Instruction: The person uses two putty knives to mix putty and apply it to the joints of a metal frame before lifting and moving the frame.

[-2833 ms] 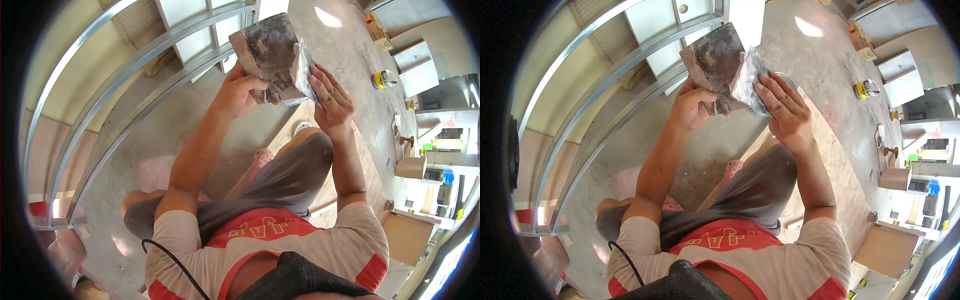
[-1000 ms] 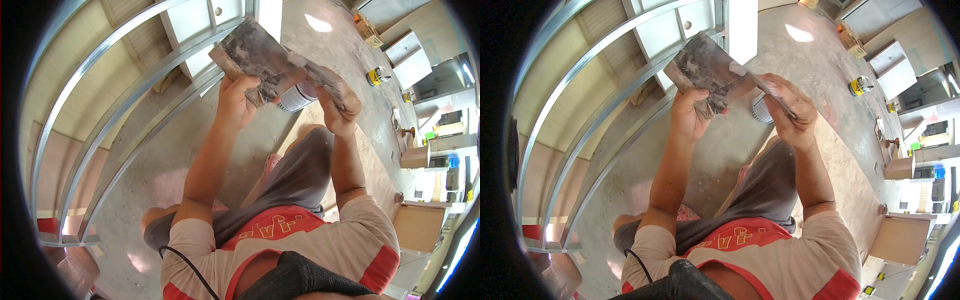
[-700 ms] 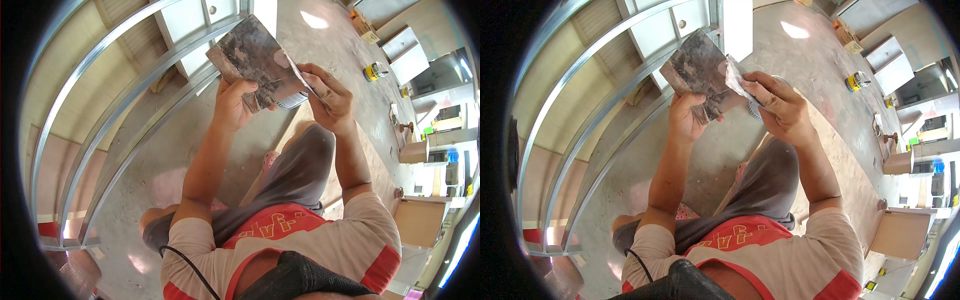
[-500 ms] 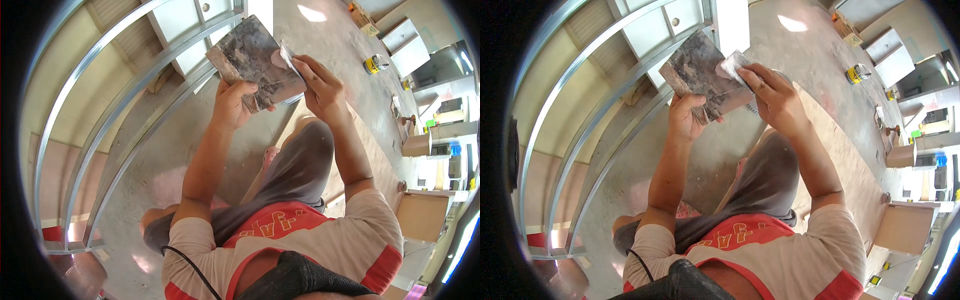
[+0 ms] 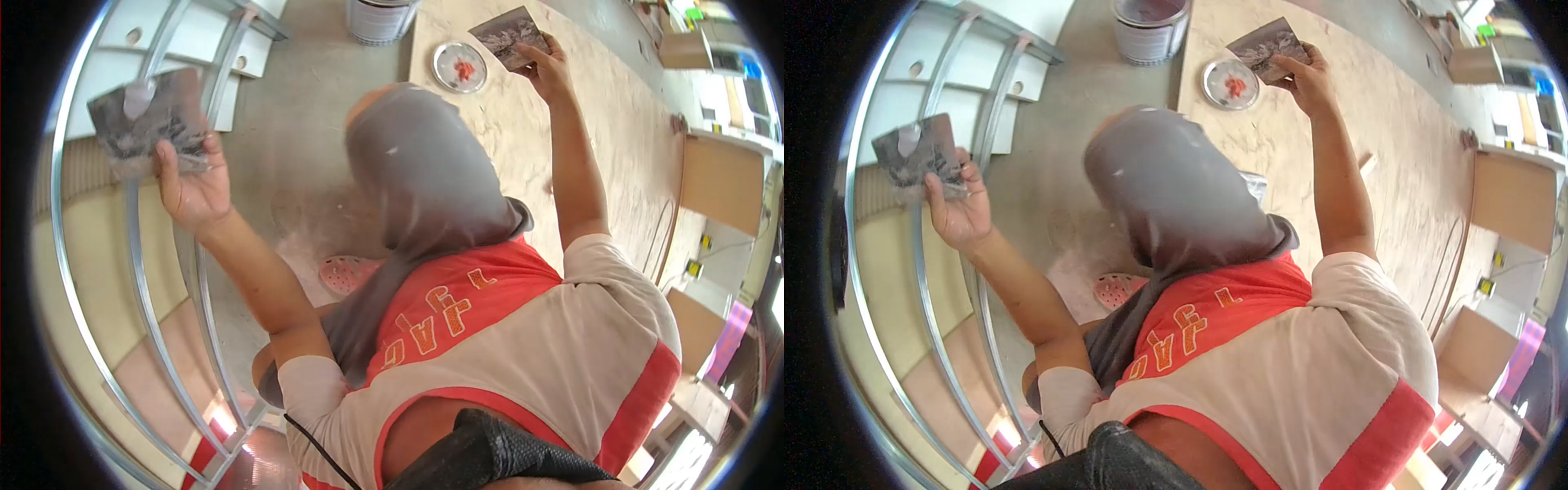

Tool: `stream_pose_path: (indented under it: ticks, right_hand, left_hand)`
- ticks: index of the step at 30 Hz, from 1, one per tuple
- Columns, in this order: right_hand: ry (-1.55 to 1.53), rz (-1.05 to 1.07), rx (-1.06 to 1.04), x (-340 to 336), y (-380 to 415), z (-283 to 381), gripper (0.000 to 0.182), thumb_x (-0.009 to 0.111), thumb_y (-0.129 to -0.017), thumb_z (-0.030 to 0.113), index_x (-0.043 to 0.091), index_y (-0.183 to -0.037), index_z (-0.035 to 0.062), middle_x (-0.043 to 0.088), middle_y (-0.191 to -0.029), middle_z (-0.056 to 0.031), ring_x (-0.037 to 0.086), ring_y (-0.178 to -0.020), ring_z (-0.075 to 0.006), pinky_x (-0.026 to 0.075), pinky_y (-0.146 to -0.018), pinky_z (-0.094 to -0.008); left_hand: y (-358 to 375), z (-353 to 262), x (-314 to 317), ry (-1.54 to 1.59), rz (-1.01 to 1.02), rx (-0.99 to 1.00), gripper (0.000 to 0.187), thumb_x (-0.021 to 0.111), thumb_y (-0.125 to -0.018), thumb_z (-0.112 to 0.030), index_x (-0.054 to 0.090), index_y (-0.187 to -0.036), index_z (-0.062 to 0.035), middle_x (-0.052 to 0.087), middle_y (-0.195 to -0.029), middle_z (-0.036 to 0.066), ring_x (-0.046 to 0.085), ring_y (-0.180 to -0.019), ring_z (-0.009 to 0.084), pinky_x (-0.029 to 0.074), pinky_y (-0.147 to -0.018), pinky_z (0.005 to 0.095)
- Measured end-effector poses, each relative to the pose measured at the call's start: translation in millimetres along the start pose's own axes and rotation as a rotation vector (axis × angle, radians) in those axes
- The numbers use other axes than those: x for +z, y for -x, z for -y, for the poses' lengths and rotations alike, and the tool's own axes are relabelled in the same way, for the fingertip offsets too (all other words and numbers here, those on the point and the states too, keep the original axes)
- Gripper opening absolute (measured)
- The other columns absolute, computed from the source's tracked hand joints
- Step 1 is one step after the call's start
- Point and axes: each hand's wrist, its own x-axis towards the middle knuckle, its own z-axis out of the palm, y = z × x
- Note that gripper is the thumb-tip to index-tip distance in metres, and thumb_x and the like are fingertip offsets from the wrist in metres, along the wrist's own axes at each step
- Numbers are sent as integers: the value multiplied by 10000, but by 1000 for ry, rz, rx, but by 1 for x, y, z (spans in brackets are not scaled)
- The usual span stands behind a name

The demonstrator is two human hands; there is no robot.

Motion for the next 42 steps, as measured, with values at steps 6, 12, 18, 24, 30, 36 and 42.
stream_pose_path:
  ticks: [6, 12, 18, 24, 30, 36, 42]
  right_hand:
    - [944, -8, -226, -64, -12, -73, 291, 573, -715, 59, 675, -983, 111, 669, -813, -113, 649, -716, -223, 516, -625, -338]
    - [1318, 332, -100, -57, -26, -128, 452, 448, -687, 5, 658, -1060, 151, 632, -952, -192, 602, -881, -356, 484, -791, -421]
    - [1355, 302, -109, -44, -24, -147, 419, 447, -728, 9, 647, -1070, 144, 638, -962, -172, 603, -888, -347, 486, -786, -410]
    - [1480, 319, -29, -42, -29, -159, 442, 479, -725, 46, 629, -1107, 213, 653, -985, -99, 589, -963, -315, 480, -798, -431]
    - [1557, 368, -5, -38, -25, -170, 442, 453, -755, 49, 614, -1131, 218, 643, -1037, -69, 546, -1036, -289, 447, -845, -438]
    - [1510, 346, 28, -45, -23, -165, 444, 444, -763, 56, 611, -1136, 230, 640, -1053, -64, 533, -1067, -279, 430, -872, -456]
    - [1470, 260, 118, -58, -33, -156, 444, 457, -754, 72, 615, -1134, 239, 634, -1085, -57, 530, -1087, -271, 441, -874, -437]
  left_hand:
    - [0, 30, -20, -301, -189, -64, 500, 491, -798, 101, 426, -1269, -52, 503, -1229, 139, 504, -1073, 267, 447, -815, 356]
    - [-16, 52, -2, -345, -312, -133, 592, 498, -707, 129, 416, -1268, -45, 510, -1194, 129, 503, -1076, 273, 439, -847, 412]
    - [-23, 72, -2, -323, -261, -179, 575, 526, -693, 122, 464, -1233, -66, 530, -1179, 104, 532, -1027, 256, 462, -827, 463]
    - [-20, 87, -11, -365, -328, -251, 545, 528, -698, 112, 479, -1212, -63, 551, -1141, 107, 555, -981, 257, 486, -795, 460]
    - [-16, 95, -1, -340, -312, -268, 518, 520, -709, 101, 479, -1204, -48, 571, -1100, 112, 576, -953, 257, 503, -783, 456]
    - [-14, 101, -2, -349, -338, -312, 502, 510, -722, 96, 469, -1204, -37, 574, -1095, 111, 584, -952, 252, 514, -769, 450]
    - [-15, 107, 6, -385, -338, -332, 487, 517, -729, 89, 463, -1200, -20, 565, -1101, 122, 591, -940, 247, 530, -751, 445]
